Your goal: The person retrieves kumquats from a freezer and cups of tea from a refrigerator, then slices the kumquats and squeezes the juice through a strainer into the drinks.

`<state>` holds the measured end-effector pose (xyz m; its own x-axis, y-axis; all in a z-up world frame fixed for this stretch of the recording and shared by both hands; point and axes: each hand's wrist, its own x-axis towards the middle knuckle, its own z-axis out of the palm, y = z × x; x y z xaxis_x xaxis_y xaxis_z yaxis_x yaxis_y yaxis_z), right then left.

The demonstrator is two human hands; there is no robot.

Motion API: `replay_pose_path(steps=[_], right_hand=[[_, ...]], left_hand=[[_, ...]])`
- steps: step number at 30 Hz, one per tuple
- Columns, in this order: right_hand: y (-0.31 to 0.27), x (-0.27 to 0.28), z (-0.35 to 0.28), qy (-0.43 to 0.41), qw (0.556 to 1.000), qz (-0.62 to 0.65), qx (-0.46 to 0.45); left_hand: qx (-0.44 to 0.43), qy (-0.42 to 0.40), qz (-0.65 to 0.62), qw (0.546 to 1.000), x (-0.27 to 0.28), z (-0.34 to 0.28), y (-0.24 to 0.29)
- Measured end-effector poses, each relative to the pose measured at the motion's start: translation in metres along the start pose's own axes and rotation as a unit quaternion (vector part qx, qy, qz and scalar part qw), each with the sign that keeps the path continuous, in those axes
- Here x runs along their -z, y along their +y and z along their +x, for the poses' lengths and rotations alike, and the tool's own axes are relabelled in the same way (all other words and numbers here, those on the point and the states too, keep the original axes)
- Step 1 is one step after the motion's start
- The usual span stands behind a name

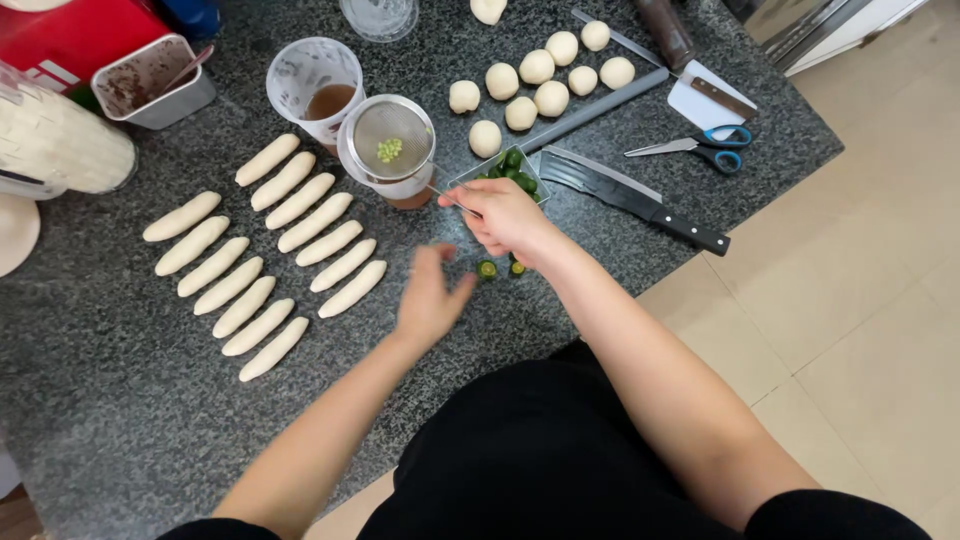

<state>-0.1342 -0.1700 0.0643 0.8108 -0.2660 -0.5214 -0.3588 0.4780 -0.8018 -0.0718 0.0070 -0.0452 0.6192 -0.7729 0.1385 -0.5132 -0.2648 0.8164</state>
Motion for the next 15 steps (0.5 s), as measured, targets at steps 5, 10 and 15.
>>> replay_pose_path(steps=[5,10,15], right_hand=[[0.005,0.003,-0.001,-0.010,1.000,0.016,0.000],[0.005,0.005,-0.004,-0.006,1.000,-0.007,-0.007],[0.002,0.002,-0.001,-0.003,1.000,-0.009,-0.010]], left_hand=[[0.017,-0.110,0.035,0.993,-0.039,-0.002,-0.008],[0.094,-0.084,0.025,0.992,-0.040,-0.001,-0.020],[0.258,-0.002,-0.355,0.899,0.015,0.013,-0.033]])
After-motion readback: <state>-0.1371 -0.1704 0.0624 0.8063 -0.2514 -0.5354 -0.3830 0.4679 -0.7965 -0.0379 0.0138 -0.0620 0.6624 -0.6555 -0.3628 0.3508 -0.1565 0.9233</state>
